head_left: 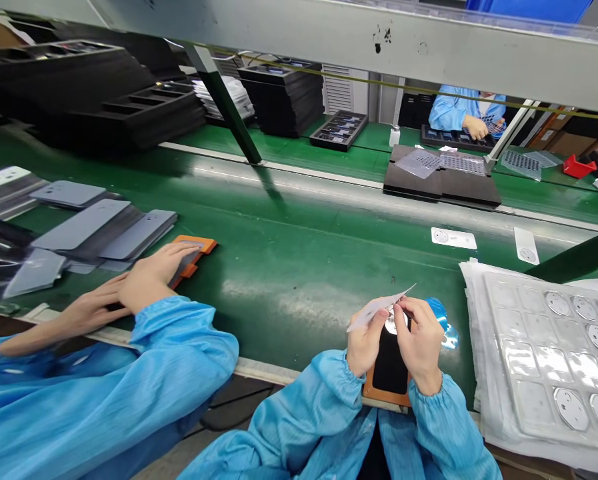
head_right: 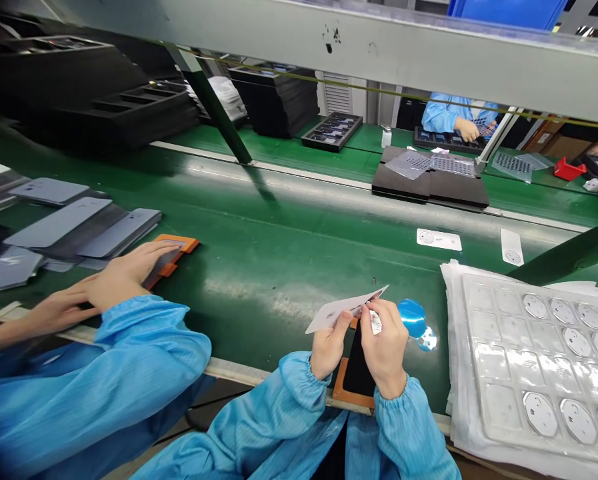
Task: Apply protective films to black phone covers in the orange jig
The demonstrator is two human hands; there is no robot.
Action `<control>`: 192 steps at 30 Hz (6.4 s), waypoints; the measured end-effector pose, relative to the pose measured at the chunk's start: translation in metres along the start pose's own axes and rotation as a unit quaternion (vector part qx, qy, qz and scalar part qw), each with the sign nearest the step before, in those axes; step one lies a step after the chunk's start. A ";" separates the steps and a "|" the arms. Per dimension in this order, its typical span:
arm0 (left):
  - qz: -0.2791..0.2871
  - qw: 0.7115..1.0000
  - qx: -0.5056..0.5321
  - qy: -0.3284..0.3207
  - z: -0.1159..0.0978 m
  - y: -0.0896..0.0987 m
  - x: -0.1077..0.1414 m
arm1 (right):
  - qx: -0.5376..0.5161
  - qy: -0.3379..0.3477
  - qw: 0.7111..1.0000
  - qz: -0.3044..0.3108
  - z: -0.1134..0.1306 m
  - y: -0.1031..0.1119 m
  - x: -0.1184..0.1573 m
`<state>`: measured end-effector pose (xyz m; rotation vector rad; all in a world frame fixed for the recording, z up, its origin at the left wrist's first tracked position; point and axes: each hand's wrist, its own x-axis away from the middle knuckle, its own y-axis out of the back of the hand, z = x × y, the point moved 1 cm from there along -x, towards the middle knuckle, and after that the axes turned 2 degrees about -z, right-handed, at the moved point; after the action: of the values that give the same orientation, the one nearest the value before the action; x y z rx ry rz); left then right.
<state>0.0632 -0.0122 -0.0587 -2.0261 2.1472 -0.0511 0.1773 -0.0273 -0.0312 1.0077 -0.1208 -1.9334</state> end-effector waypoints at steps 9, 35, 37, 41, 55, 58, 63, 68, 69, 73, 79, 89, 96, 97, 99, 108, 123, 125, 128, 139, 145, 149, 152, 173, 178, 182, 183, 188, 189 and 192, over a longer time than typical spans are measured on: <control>0.034 0.995 -0.054 -0.079 -0.007 -0.005 0.003 | 0.001 -0.019 1.000 -0.015 -0.003 -0.003 0.000; 0.264 0.923 -0.237 -0.145 -0.002 0.041 -0.008 | 0.173 0.018 0.973 0.154 -0.062 0.066 0.020; 0.290 0.869 -0.322 -0.238 0.010 0.037 -0.002 | 0.142 0.131 0.964 0.184 -0.048 0.058 0.031; 0.284 0.797 -0.435 -0.307 0.030 0.033 0.006 | 0.190 0.214 0.940 0.184 -0.047 0.048 0.049; 0.280 0.663 -0.596 -0.357 0.043 0.038 -0.004 | 0.275 0.268 0.884 0.267 -0.065 0.031 0.050; 0.300 0.639 -0.616 -0.350 0.036 0.037 -0.003 | 0.296 0.260 0.872 0.291 -0.067 0.025 0.052; 0.336 0.631 -0.616 -0.330 0.031 0.038 0.001 | 0.310 0.249 0.865 0.307 -0.066 0.026 0.059; 0.301 0.631 -0.610 -0.372 0.034 0.042 0.012 | 0.292 0.252 0.865 0.321 -0.061 0.036 0.068; 0.303 0.633 -0.607 -0.374 0.034 0.042 0.013 | 0.288 0.249 0.865 0.326 -0.060 0.037 0.069; 0.340 0.641 -0.599 -0.340 0.029 0.040 0.015 | 0.270 0.226 0.875 0.334 -0.058 0.038 0.069; 0.362 0.669 -0.573 -0.306 0.034 0.041 0.009 | 0.231 0.230 0.899 0.294 -0.071 0.033 0.073; 0.171 0.978 -0.054 -0.109 0.015 0.014 -0.018 | -0.018 0.124 0.985 0.117 -0.026 0.047 0.020; 0.165 0.949 0.237 -0.126 -0.016 0.005 -0.007 | -0.139 0.103 0.979 0.108 0.024 0.056 0.003; 0.173 0.946 0.237 -0.139 -0.017 0.004 -0.007 | -0.156 0.111 0.975 0.110 0.028 0.056 0.003; 0.182 0.939 0.243 -0.162 -0.019 0.003 -0.007 | -0.182 0.129 0.969 0.108 0.035 0.057 0.004; 0.172 0.922 0.259 -0.232 -0.041 -0.007 -0.005 | -0.213 0.191 0.955 0.074 0.050 0.061 0.005; 0.150 0.949 0.216 -0.174 -0.026 -0.003 -0.004 | -0.226 0.173 0.953 0.106 0.045 0.060 0.001; 0.166 0.942 0.215 -0.199 -0.025 0.002 -0.006 | -0.236 0.176 0.949 0.113 0.046 0.062 0.000; 0.205 0.946 0.166 -0.189 -0.027 0.014 -0.011 | -0.230 0.199 0.944 0.130 0.049 0.064 0.000; 0.004 0.987 -0.114 0.117 0.005 0.024 0.001 | -0.253 -0.353 0.875 0.214 -0.057 0.045 0.038; 0.132 0.879 -0.446 -0.104 0.029 -0.001 -0.036 | -0.249 -0.477 0.822 0.186 -0.107 0.022 0.038; 0.249 0.817 -0.508 -0.109 0.034 -0.027 -0.070 | -0.238 -0.498 0.809 0.204 -0.113 0.018 0.036; 0.276 0.805 -0.513 -0.111 0.038 -0.034 -0.080 | -0.231 -0.508 0.802 0.212 -0.114 0.017 0.037; 0.077 0.961 -0.263 -0.040 -0.007 -0.011 -0.052 | -0.355 -0.382 0.843 0.130 -0.068 0.034 0.011; 0.204 0.967 -0.134 0.070 -0.031 0.004 -0.034 | -0.365 -0.273 0.884 0.103 -0.033 0.041 0.006; 0.215 0.960 -0.178 -0.037 -0.041 0.012 -0.028 | -0.268 -0.188 0.941 0.087 -0.027 0.043 0.009; 0.209 0.958 -0.185 -0.061 -0.043 0.014 -0.028 | -0.248 -0.171 0.951 0.077 -0.027 0.045 0.010; 0.197 0.949 -0.207 -0.135 -0.056 0.014 -0.029 | -0.242 -0.137 0.955 0.100 -0.021 0.053 0.002; 0.203 0.945 -0.212 -0.143 -0.058 0.013 -0.029 | -0.250 -0.136 0.952 0.115 -0.019 0.054 0.000; 0.201 0.946 -0.214 -0.140 -0.057 0.014 -0.032 | -0.252 -0.132 0.952 0.108 -0.019 0.052 -0.003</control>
<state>0.0416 0.0146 -0.0017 -1.5959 2.4777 0.7713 0.2262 -0.0488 -0.0180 0.3783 0.1066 -1.7588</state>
